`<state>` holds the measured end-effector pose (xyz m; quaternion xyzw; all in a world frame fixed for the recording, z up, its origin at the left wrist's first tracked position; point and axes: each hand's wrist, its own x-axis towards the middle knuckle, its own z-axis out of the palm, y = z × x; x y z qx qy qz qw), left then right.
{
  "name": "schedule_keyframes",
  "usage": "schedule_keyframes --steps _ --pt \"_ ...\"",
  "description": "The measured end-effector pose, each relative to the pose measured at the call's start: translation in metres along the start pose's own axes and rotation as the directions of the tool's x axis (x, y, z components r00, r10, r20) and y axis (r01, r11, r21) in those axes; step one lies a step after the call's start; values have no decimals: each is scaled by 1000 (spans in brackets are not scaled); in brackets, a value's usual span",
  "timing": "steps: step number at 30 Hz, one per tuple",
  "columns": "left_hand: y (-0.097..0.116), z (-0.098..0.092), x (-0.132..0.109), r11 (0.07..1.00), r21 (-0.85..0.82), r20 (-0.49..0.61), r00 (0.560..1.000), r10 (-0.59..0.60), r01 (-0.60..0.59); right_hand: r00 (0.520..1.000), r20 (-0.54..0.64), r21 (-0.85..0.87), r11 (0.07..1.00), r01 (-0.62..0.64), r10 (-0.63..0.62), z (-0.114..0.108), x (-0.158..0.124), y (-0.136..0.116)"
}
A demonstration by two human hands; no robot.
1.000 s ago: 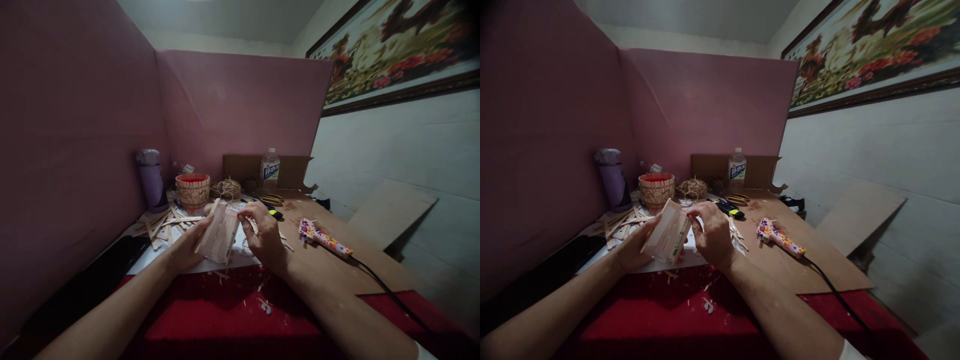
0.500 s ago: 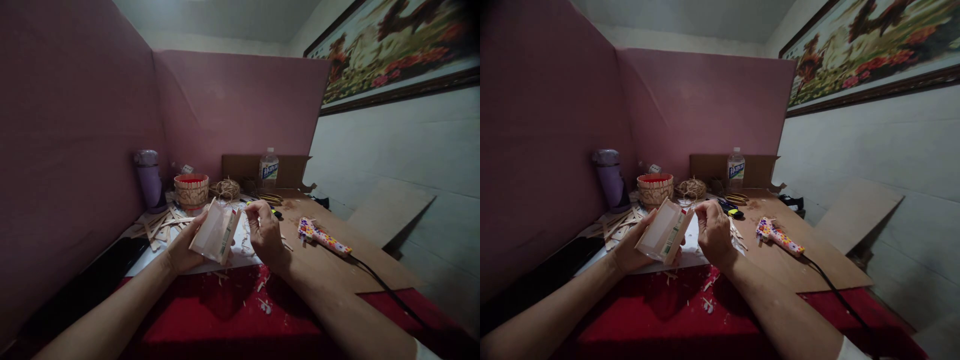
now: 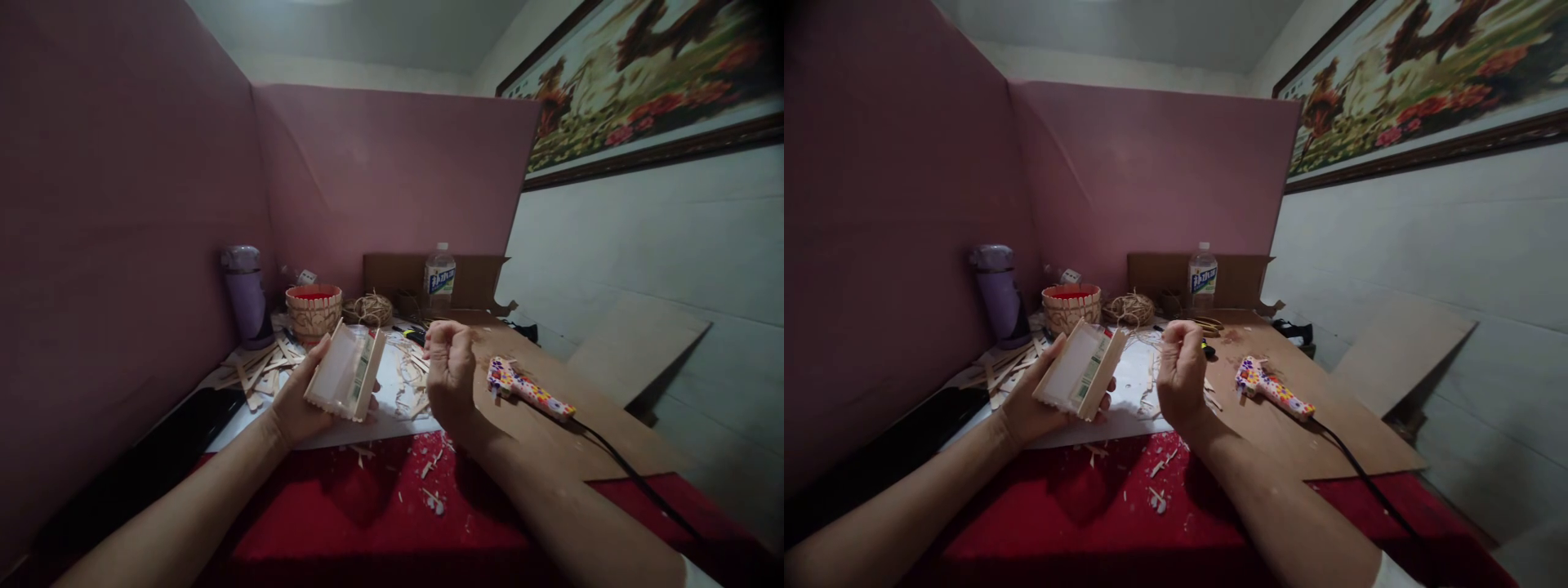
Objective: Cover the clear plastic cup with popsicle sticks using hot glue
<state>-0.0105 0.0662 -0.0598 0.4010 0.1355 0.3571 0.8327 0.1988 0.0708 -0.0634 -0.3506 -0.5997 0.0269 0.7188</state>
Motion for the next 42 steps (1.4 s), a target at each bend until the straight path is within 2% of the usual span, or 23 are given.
schedule_keyframes --steps 4,6,9,12,15,19,22,24,30,35,38,42 --pt "3 1 -1 999 -6 20 999 43 -42 981 -112 141 979 -144 160 -2 13 6" --pt "4 2 -1 999 -11 31 998 46 -46 974 -92 134 972 -192 205 -3 17 11" --pt "4 2 -2 999 -20 40 998 46 -45 976 20 34 976 -215 215 -1 15 15" --pt "3 3 -3 999 -8 30 998 49 -49 981 161 12 993 -115 112 3 8 10" --pt "1 3 -2 999 9 0 999 37 -37 951 300 25 997 67 -71 3 0 0" --pt "-2 6 0 999 24 -61 997 44 -43 886 385 68 965 253 -259 -1 -5 -8" --pt "-4 7 1 997 60 -79 995 52 -48 840 433 62 940 335 -327 -3 -6 -7" --pt "-4 8 1 996 77 -78 995 58 -52 832 432 58 931 360 -349 -3 -6 -5" --pt "-4 10 1 994 90 -95 993 69 -60 835 417 72 929 364 -360 -3 -5 -6" --pt "-6 10 1 997 76 -140 990 34 -24 888 403 50 974 220 -221 -2 -4 -10" --pt "-9 9 2 992 113 -118 991 68 -55 916 377 22 990 139 -137 0 -3 -11" --pt "-12 10 3 979 185 -141 983 116 -89 922 373 -63 989 132 -99 1 -2 -8"
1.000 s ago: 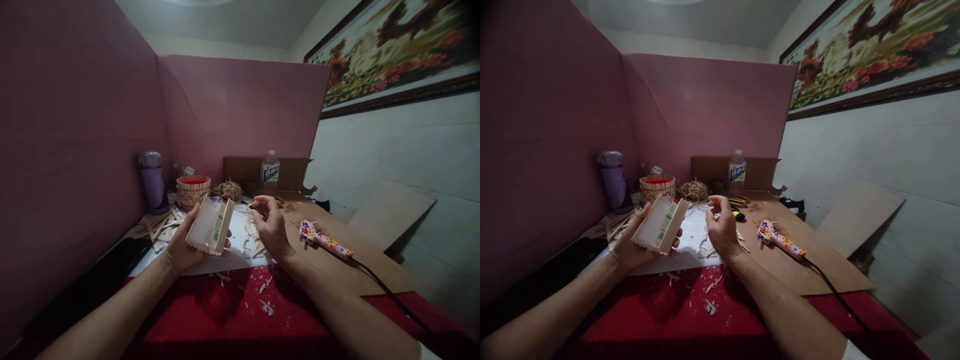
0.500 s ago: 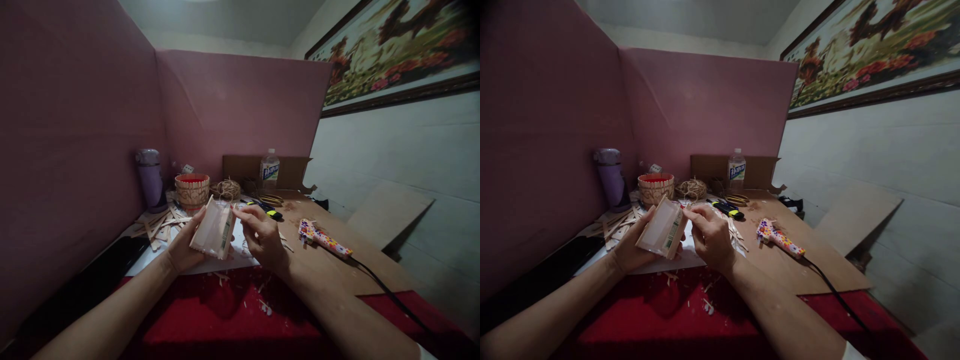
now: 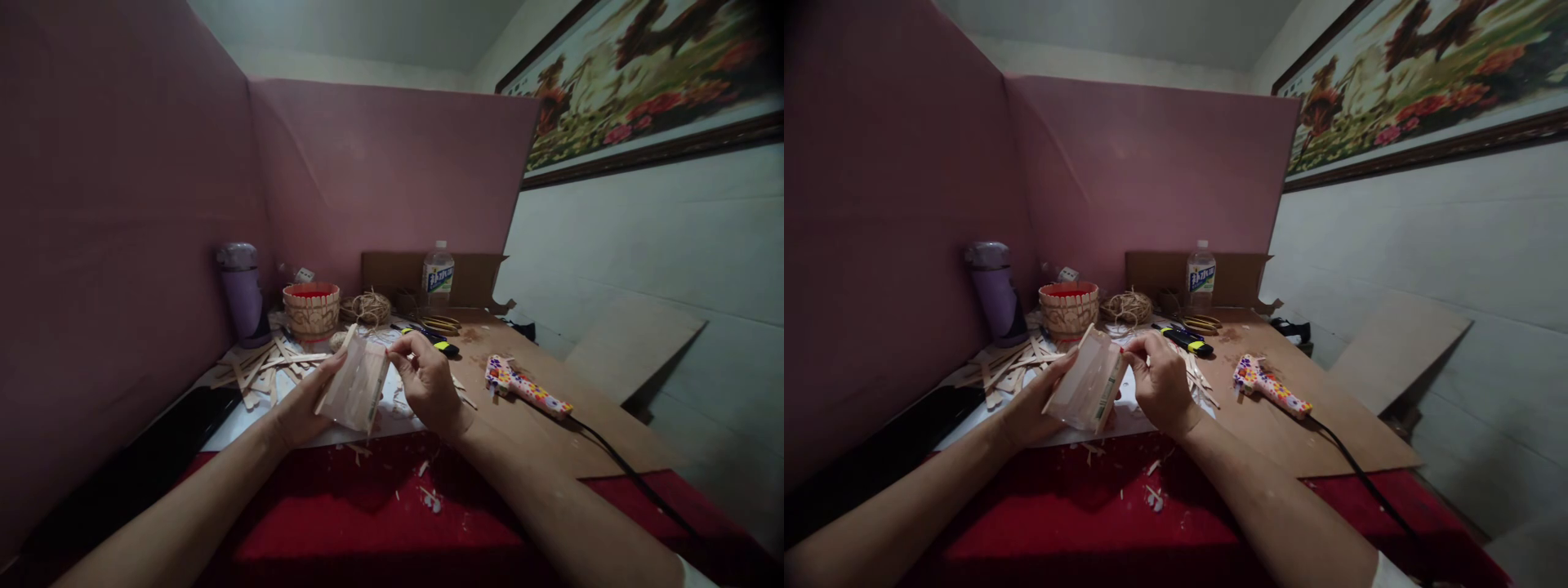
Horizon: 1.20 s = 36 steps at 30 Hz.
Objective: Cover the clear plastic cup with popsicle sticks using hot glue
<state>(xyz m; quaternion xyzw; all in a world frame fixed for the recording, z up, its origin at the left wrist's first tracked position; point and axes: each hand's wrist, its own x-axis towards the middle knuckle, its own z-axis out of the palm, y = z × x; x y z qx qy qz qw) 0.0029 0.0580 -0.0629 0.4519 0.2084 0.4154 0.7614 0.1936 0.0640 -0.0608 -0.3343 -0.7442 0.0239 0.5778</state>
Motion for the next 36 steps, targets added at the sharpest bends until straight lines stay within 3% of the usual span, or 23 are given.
schedule_keyframes --steps 9,15,24,30,36 --pt "4 2 0 996 -76 11 999 -42 43 987 63 -153 976 156 -148 0 -5 -5" --pt "6 -1 -1 997 -68 65 997 -34 38 993 -86 -113 991 70 -80 -1 -4 -8" --pt "7 0 -1 991 -132 85 996 -25 36 976 49 -155 963 219 -214 -3 -6 -6" --pt "7 -1 1 991 -116 63 996 -55 62 979 41 -148 967 206 -202 -5 -5 -8" --pt "7 -2 -1 987 -147 113 992 -49 65 972 76 -182 955 234 -224 -4 -7 -7"
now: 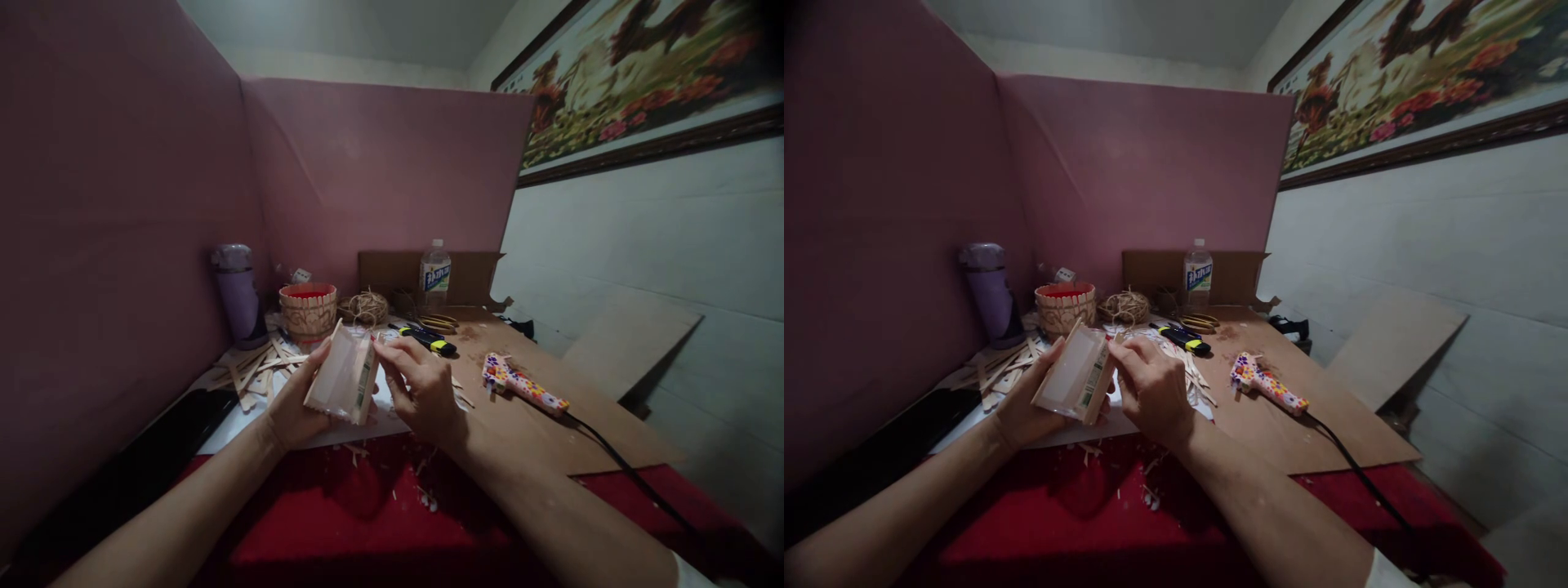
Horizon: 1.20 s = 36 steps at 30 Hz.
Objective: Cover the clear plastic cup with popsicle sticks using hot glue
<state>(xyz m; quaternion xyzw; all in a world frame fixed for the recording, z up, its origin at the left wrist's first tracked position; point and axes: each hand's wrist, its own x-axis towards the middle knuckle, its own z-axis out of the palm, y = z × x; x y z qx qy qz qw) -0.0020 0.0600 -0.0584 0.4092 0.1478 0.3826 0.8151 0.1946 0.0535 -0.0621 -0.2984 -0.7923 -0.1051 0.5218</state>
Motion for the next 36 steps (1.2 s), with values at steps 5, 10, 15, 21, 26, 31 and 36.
schedule_keyframes --steps 5,10,15,21,26,31,36 --pt "-2 2 0 999 37 -48 999 7 -5 999 -37 45 999 -19 21 1 2 1" --pt "-7 -11 1 998 40 -65 997 44 -41 987 -92 101 988 -120 129 4 3 4" --pt "-11 -30 -1 996 7 -33 996 85 -85 981 -38 60 981 -187 189 4 2 4" --pt "-11 -21 -1 997 48 -68 995 67 -63 987 -24 -71 984 -161 160 5 2 2" --pt "-5 1 0 993 72 -94 990 101 -94 995 -29 -100 990 -99 97 8 1 0" --pt "-2 11 -1 992 94 -155 982 103 -89 979 -121 -29 985 -172 167 8 0 1" --pt "-3 9 1 990 129 -151 985 79 -60 989 -123 41 996 -75 80 6 2 3"
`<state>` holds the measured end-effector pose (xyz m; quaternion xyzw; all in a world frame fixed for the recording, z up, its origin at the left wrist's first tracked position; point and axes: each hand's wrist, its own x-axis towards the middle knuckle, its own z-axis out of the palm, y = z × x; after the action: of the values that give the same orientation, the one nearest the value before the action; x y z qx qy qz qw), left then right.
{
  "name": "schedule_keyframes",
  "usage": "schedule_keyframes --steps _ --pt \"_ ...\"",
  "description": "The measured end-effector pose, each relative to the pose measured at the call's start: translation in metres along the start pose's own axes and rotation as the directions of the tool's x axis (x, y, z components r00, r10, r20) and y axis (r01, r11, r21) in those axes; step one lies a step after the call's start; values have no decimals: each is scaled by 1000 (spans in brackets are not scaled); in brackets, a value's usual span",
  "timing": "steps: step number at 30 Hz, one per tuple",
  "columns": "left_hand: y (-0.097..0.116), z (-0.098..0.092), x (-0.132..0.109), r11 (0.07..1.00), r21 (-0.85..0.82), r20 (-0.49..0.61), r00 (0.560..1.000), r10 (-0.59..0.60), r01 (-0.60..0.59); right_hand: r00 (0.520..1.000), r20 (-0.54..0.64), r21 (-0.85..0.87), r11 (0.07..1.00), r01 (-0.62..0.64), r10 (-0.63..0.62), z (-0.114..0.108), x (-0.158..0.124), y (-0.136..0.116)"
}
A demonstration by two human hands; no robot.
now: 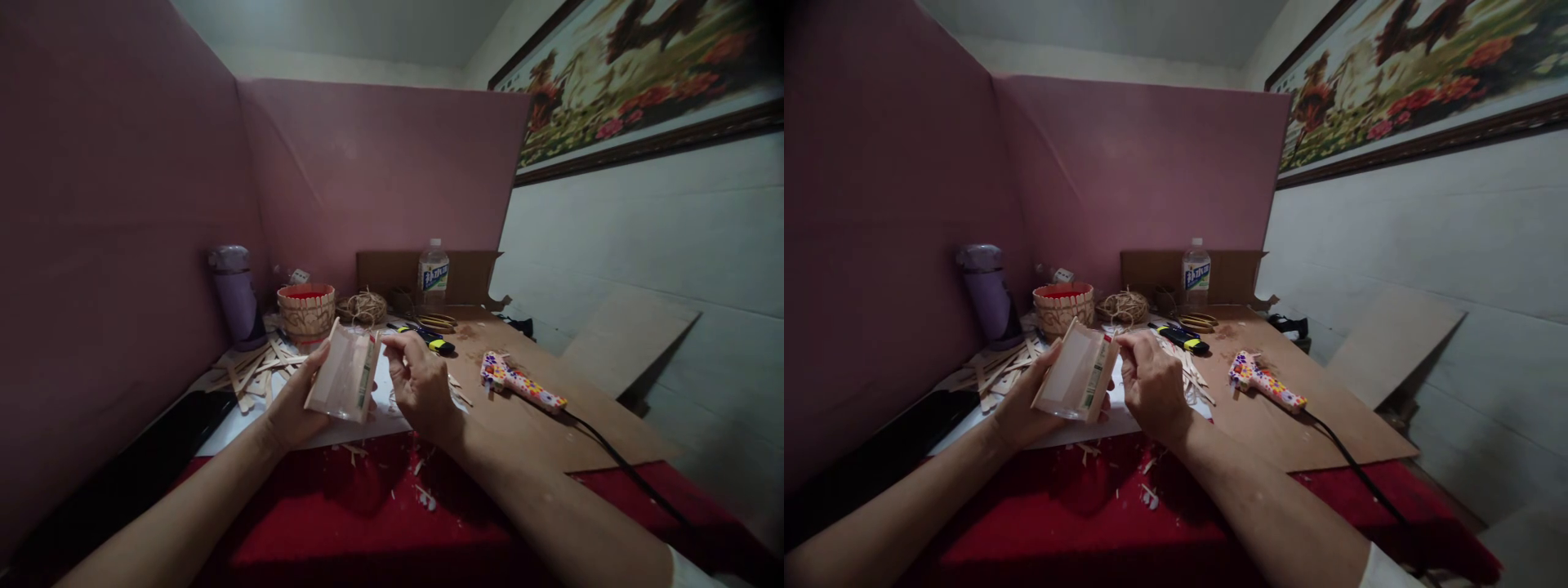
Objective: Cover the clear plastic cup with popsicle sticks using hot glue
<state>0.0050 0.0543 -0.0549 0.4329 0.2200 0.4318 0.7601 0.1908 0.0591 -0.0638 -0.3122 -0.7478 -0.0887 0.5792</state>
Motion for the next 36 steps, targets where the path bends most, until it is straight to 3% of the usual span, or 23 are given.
schedule_keyframes --steps 4,11,18,25,36 --pt "-1 0 1 1000 -18 -29 1000 0 -1 995 57 47 996 77 -79 -2 0 0" --pt "-4 -3 2 998 -53 1 1000 -15 15 999 43 67 998 21 -24 -1 1 1" --pt "1 -5 3 989 -145 17 1000 12 -10 992 115 36 999 38 -42 -1 -1 -4" --pt "5 -13 0 991 -114 208 977 -42 67 999 -12 80 996 -29 30 -1 1 -3" --pt "3 -15 1 984 -127 244 966 -90 124 996 -71 96 994 -50 56 -4 3 -3"
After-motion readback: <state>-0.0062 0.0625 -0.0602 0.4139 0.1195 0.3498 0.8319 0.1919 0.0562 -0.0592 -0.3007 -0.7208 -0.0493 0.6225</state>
